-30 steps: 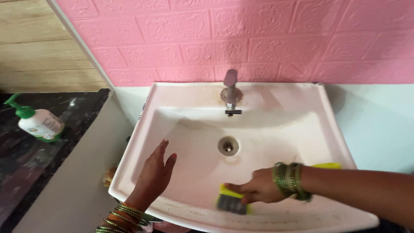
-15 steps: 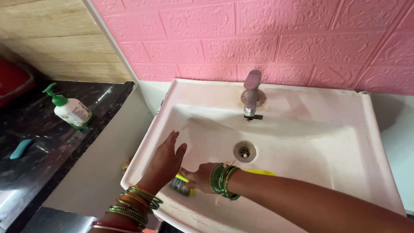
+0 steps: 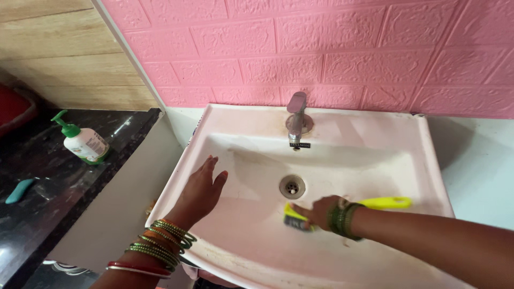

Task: The person scrubs the basin and the surrounding wall of a bathroom sink using a small brush.

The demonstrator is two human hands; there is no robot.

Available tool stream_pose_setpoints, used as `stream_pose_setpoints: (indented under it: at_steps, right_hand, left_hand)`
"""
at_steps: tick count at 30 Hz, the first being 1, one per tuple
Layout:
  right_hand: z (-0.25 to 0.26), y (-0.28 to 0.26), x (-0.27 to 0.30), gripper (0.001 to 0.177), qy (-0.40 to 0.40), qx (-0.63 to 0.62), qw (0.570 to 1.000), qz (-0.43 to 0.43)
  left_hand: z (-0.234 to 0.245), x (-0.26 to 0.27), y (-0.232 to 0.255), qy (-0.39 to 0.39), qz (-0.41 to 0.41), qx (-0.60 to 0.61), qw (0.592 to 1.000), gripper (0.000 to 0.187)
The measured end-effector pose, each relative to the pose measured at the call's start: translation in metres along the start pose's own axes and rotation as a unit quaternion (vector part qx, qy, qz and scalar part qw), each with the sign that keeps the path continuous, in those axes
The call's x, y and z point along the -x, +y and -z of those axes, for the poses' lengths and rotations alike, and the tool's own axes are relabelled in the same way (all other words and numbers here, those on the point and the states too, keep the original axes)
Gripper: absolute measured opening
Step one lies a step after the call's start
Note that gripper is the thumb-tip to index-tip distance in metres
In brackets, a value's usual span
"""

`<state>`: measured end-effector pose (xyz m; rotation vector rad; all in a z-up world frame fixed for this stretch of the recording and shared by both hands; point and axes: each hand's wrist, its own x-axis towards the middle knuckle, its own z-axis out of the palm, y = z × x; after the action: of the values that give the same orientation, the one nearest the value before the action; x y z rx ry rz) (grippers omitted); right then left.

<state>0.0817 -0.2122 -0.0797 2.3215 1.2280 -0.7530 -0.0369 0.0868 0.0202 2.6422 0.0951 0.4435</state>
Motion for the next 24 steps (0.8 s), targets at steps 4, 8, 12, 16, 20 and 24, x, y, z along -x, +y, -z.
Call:
stream_pose_setpoints:
  at_steps: [4, 8, 12, 16, 20, 24]
  right_hand:
    - [0.001, -0.020, -0.060, 0.069, 0.149, -0.105, 0.982, -0.037]
    - [0.035, -0.078, -0.064, 0.055, 0.180, -0.172, 0.969, 0.001]
    - [0.059, -0.099, -0.014, 0.071, 0.043, -0.164, 0.985, -0.011]
    - [0.025, -0.070, 0.001, 0.074, 0.028, -0.110, 0.993, -0.012]
    - [-0.022, -0.004, 0.012, 0.082, -0.070, -0.090, 0.982, -0.149]
    - [-0.038, 0.001, 0.037, 0.084, -0.062, -0.087, 0.971, -0.212]
  left_hand:
    - [0.003, 0.008, 0.009, -0.016, 0.035, 0.022, 0.999, 0.057]
    - [0.005, 0.013, 0.005, -0.017, -0.010, 0.032, 0.999, 0.056]
    - [0.006, 0.022, -0.007, 0.001, -0.058, 0.032, 0.998, 0.055]
    - [0.010, 0.035, -0.010, -0.020, -0.063, 0.047, 0.997, 0.056]
    - [0.020, 0.040, -0.004, -0.033, -0.080, 0.060, 0.994, 0.055]
    - [0.019, 0.046, 0.007, -0.020, -0.113, 0.078, 0.990, 0.055]
